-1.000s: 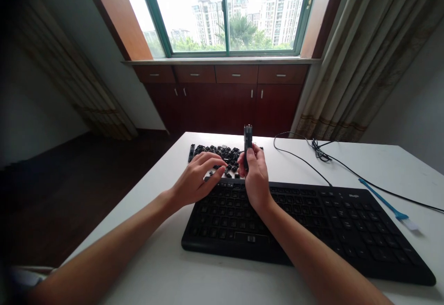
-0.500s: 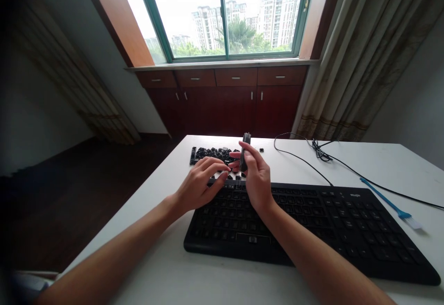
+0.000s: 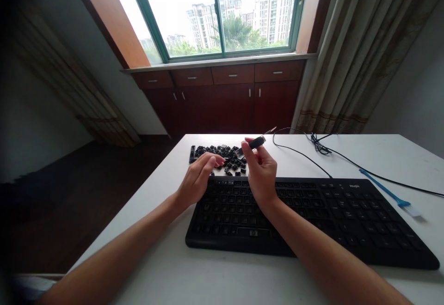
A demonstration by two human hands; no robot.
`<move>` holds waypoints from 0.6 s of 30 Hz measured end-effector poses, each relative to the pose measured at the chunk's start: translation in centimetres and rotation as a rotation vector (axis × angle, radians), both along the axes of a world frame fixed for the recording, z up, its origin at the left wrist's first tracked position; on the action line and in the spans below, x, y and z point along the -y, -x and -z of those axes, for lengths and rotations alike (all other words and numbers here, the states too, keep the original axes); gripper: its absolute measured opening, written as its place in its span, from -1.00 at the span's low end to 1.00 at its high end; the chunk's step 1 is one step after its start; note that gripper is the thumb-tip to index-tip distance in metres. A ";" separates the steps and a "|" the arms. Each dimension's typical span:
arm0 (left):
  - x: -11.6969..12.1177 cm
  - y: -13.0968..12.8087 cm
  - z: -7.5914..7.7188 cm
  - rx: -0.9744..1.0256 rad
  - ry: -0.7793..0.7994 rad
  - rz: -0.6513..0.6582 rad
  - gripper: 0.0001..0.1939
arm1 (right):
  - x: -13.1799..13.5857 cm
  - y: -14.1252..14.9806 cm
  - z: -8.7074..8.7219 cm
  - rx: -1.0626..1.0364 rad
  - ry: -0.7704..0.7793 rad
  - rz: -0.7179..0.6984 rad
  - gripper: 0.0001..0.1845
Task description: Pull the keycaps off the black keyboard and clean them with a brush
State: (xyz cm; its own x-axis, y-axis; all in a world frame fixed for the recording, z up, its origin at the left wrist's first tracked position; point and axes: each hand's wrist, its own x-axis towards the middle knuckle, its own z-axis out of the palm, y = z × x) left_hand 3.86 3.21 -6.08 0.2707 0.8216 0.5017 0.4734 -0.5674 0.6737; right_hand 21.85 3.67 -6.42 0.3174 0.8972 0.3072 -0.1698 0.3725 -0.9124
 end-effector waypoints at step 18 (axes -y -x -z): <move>0.1 -1.3 1.2 0.341 0.198 0.088 -0.42 | 0.4 1.6 -0.6 -0.253 0.211 -0.416 -0.56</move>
